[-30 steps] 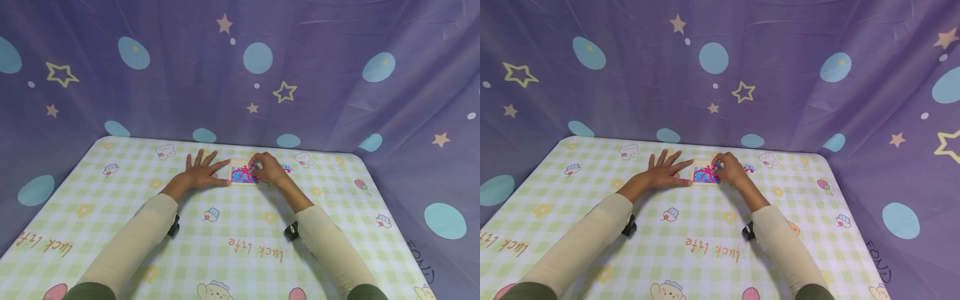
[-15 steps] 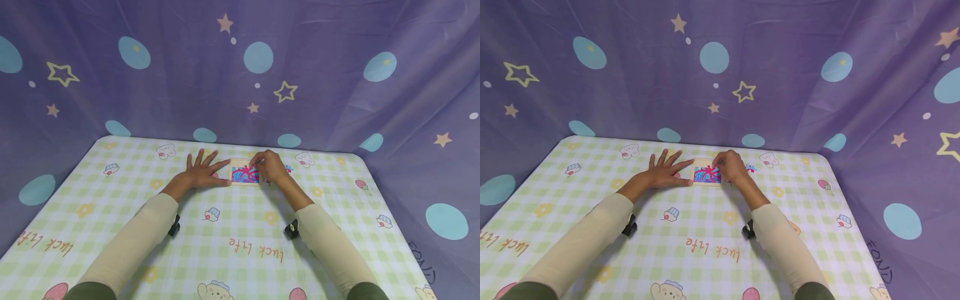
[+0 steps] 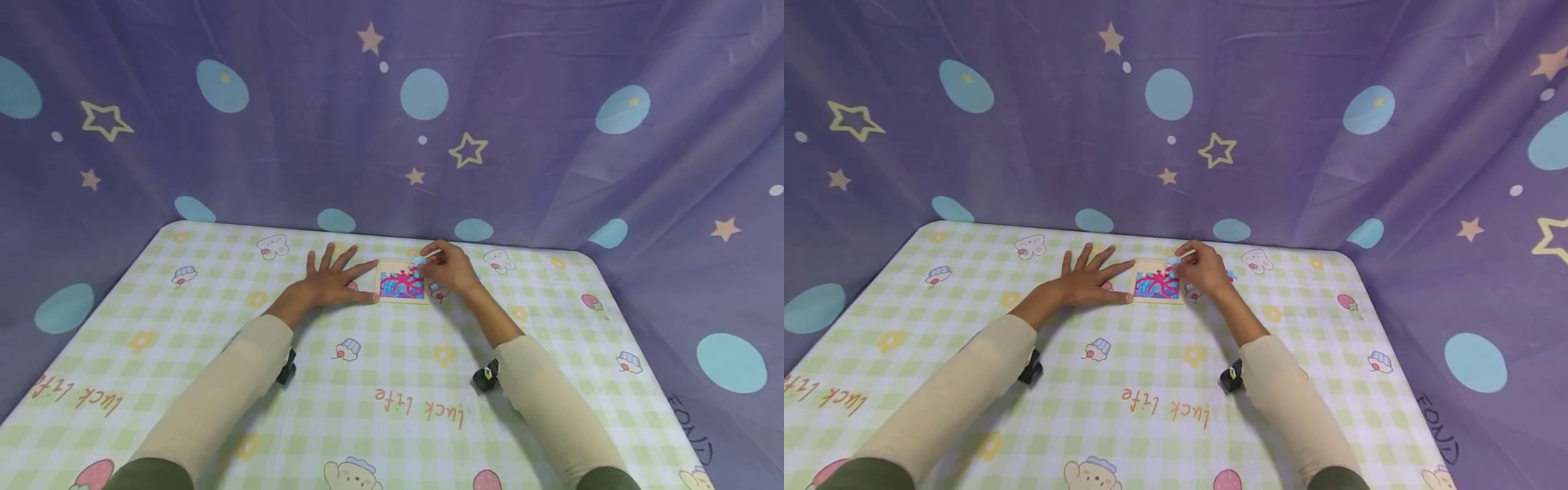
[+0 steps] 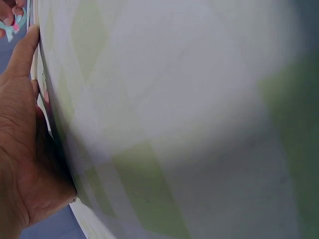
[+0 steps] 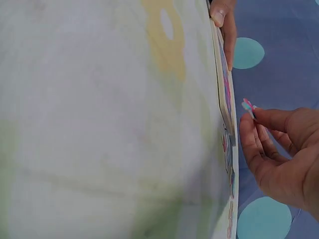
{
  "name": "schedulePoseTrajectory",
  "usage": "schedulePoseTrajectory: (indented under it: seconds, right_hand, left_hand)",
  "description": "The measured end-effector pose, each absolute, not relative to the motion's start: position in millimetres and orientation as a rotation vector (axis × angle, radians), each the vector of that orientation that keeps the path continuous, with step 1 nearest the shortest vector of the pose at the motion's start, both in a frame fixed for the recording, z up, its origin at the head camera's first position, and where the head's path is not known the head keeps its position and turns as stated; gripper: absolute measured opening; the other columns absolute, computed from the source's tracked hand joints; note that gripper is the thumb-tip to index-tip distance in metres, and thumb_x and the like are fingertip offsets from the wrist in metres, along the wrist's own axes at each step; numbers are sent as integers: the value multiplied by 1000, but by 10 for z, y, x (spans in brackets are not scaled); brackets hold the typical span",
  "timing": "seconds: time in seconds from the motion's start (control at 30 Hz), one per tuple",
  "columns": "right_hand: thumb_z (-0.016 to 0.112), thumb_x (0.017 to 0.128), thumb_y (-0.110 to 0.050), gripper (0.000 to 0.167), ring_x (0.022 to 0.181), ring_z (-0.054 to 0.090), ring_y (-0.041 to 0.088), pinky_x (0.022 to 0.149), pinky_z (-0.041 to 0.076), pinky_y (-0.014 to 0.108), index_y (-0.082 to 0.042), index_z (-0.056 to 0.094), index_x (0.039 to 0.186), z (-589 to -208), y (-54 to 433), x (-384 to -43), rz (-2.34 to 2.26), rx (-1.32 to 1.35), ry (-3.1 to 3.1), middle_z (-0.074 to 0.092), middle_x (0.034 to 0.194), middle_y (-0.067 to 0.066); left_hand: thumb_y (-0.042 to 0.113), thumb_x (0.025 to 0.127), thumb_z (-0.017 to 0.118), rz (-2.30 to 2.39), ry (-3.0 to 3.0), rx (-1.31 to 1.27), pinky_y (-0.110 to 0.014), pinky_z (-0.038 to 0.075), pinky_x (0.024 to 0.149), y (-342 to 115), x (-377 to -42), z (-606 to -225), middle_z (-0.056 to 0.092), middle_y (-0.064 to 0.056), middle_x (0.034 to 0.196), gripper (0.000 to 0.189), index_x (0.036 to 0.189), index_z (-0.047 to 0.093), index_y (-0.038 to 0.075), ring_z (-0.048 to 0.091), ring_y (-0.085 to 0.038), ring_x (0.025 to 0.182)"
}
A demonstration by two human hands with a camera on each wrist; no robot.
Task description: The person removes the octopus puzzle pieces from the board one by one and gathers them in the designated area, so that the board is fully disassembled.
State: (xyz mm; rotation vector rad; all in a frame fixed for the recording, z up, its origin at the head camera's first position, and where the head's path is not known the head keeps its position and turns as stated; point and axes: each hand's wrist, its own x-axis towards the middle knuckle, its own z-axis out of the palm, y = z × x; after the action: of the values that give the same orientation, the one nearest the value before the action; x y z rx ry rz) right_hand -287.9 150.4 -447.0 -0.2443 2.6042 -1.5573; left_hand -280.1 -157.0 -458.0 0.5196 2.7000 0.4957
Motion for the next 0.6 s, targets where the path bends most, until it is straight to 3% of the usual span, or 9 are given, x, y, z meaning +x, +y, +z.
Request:
schedulePoseTrajectory:
  seconds: [0.17, 0.47, 0.6]
  right_hand:
    - [81, 103, -5, 31, 94, 83, 30, 92, 71, 42, 5, 71, 131, -4442, 1563, -2856, -1675, -170, 2482, 77, 103, 11]
    - [75, 106, -3, 33, 91, 81, 18, 90, 69, 33, 9, 70, 136, -4430, 1735, -2765, -1707, -188, 2422, 80, 108, 16]
    - [73, 106, 1, 34, 90, 80, 13, 89, 69, 29, 12, 69, 137, -4442, 1847, -2741, -1736, -180, 2404, 80, 114, 26]
  left_hand:
    - [94, 94, 56, 486, 2702, 518, -79, -24, 131, -1574, -2808, -4590, -7, -3, 194, 99, 178, 22, 53, -27, -48, 174]
    - [92, 95, 58, 485, 2699, 530, -79, -26, 130, -1576, -2828, -4586, -8, -4, 194, 99, 179, 21, 53, -28, -50, 173]
    - [85, 99, 60, 472, 2700, 521, -78, -25, 132, -1565, -2792, -4534, -8, -3, 194, 95, 179, 22, 51, -27, -49, 174]
